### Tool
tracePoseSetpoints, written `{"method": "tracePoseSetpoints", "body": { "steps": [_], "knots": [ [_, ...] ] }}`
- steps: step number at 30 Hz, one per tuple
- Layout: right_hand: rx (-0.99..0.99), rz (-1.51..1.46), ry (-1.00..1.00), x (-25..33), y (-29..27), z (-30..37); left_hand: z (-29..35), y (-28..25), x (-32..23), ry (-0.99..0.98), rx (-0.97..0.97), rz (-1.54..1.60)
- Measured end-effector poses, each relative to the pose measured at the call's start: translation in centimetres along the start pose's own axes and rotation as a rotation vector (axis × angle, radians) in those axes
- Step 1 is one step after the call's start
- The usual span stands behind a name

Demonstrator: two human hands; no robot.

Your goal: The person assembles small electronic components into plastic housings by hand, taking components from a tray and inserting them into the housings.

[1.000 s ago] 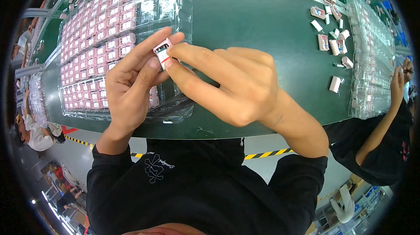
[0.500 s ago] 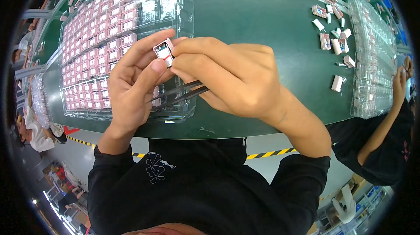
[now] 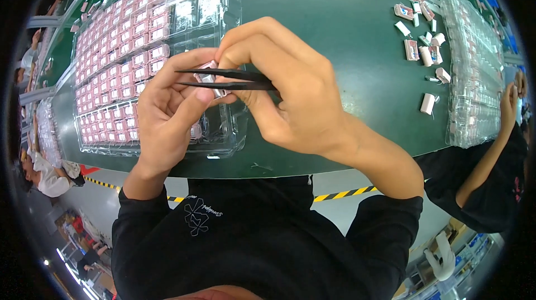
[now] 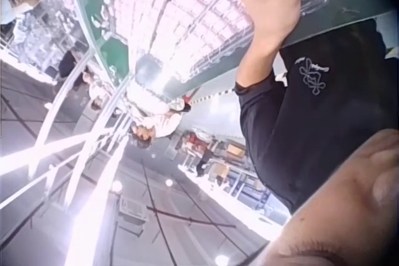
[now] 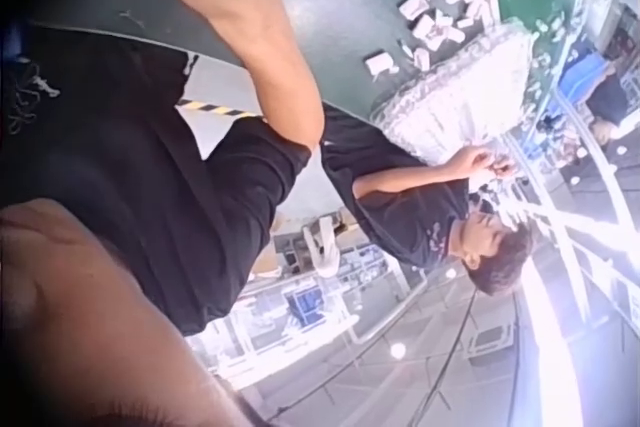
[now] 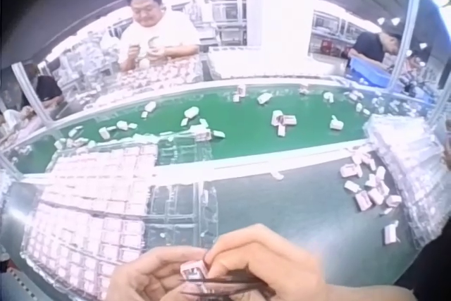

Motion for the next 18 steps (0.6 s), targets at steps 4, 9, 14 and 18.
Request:
{"method": "tracePoseSetpoints", "body": {
  "steps": [4, 9, 14, 18],
  "knots": [
    [0.004, 0.012, -0.031, 0.4, 0.1, -0.1, 0.4, -0.8, 0.1, 0.007, -0.021, -0.047],
    [0.033, -0.048, -0.012, -0.5, 0.7, -0.2, 0.7, -1.7, -0.3, 0.048, -0.087, -0.077],
    [-0.009, -0.054, -0.001, -0.8, -0.4, 0.2, -0.2, -1.1, -0.3, 0.045, -0.071, -0.177],
    [-0.046, -0.111, 0.016, -1.4, 0.1, 0.0, 0.9, -2.9, -0.3, 0.014, -0.243, -0.236]
  ]
}}
Point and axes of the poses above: each hand's wrist, its own z-axis away from the middle knuckle, its own y-axis out of the palm, x = y × z, the point moved 10 cm from there along -z, towards the middle knuckle, and after that the axes turned 10 degrees about x, right-handed, at the moved point
